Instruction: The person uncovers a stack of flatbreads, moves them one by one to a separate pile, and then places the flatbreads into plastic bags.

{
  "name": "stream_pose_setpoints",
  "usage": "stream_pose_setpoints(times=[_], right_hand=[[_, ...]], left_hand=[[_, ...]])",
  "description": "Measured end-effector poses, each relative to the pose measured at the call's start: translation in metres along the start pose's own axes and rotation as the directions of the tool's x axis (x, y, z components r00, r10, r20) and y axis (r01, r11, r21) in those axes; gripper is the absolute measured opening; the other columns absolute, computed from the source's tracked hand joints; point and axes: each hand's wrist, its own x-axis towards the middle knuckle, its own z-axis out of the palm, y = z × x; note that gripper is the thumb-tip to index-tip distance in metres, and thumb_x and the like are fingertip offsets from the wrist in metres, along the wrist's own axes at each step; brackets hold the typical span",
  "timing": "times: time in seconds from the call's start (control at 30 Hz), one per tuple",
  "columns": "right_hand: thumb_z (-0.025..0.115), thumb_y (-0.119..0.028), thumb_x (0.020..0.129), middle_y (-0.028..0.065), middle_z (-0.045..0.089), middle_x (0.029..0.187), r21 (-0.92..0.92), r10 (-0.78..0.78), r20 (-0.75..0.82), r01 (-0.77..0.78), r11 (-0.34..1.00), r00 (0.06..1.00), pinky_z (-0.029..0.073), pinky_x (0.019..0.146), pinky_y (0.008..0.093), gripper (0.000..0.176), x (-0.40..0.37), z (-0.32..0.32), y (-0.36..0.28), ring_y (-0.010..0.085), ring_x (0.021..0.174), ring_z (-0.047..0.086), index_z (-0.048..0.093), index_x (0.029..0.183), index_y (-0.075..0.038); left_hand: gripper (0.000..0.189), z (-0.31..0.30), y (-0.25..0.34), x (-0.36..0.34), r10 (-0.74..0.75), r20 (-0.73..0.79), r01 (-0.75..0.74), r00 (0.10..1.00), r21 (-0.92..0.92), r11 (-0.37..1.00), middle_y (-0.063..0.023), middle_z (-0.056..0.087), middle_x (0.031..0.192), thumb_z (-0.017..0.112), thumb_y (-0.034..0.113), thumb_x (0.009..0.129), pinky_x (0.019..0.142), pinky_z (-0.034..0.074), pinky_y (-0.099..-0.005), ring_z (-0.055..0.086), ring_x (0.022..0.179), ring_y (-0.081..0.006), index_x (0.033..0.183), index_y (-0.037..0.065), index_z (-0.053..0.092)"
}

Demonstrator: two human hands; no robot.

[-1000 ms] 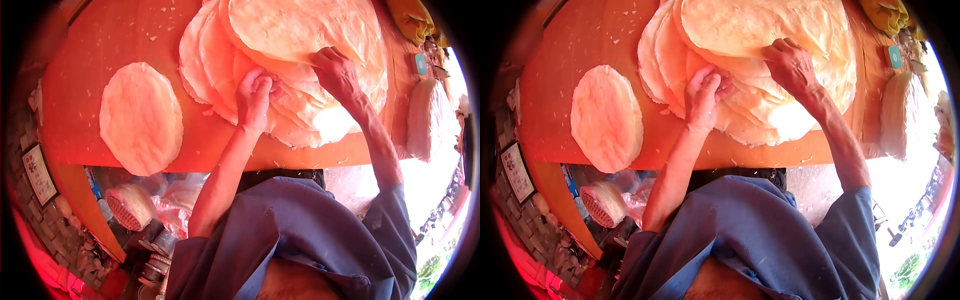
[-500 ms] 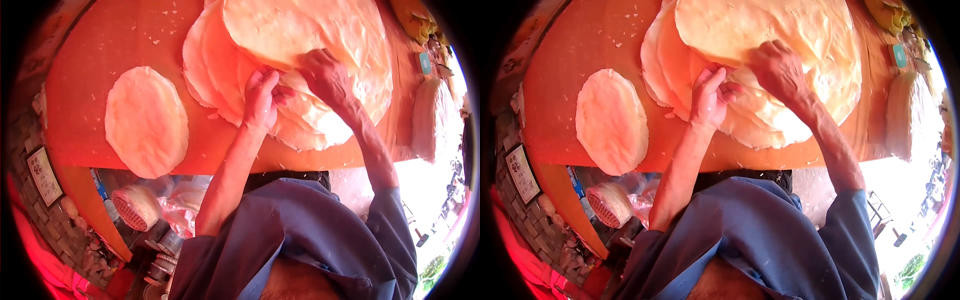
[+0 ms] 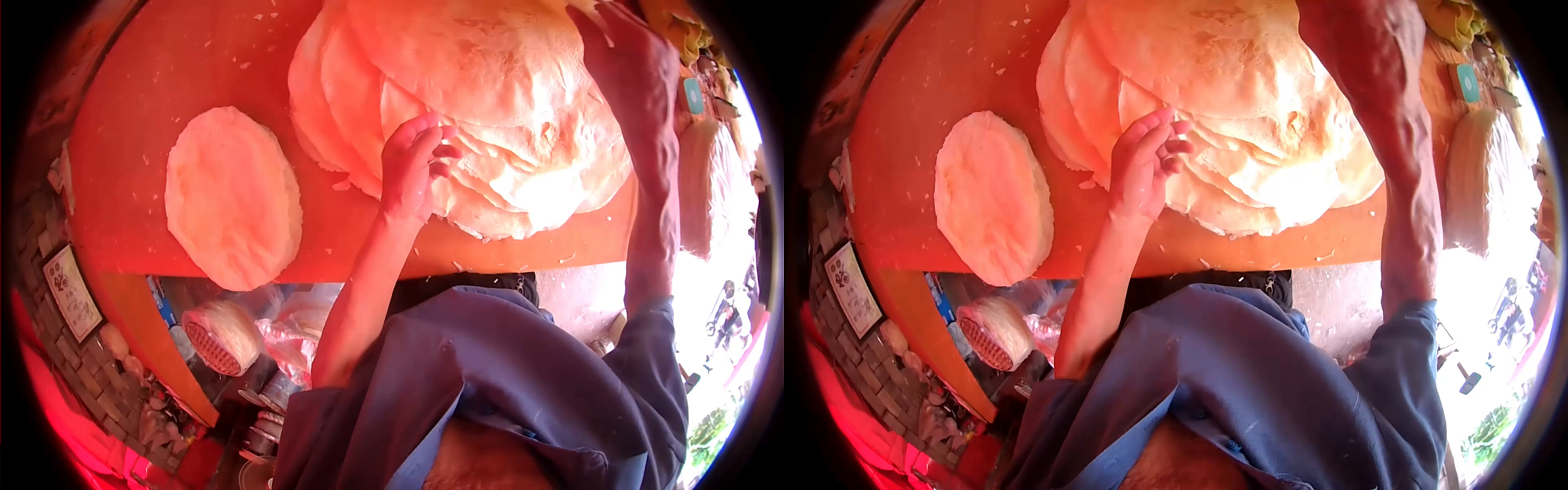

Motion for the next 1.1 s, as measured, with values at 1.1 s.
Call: stream_pose_setpoints(times=[1.1], right_hand=[[0.059, -0.013, 0.084, 0.0075, 0.069, 0.077, -0.112, -0.285, 0.107, 0.296, 0.949, 0.953, 0.051, 0.056, 0.0372, 0.015, 0.003, 0.034, 0.02, 0.0264, 0.067, 0.067, 0.07, 0.093, -0.015]], left_hand=[[0.025, -0.002, -0.016, -0.016, -0.128, 0.047, 0.128, 0.991, 0.003, 0.992, -0.0147, 0.066, 0.107, 0.052, 0.012, 0.096, 0.055, 0.047, -0.0201, 0.068, 0.082, -0.0187, 0.119, 0.002, 0.051]])
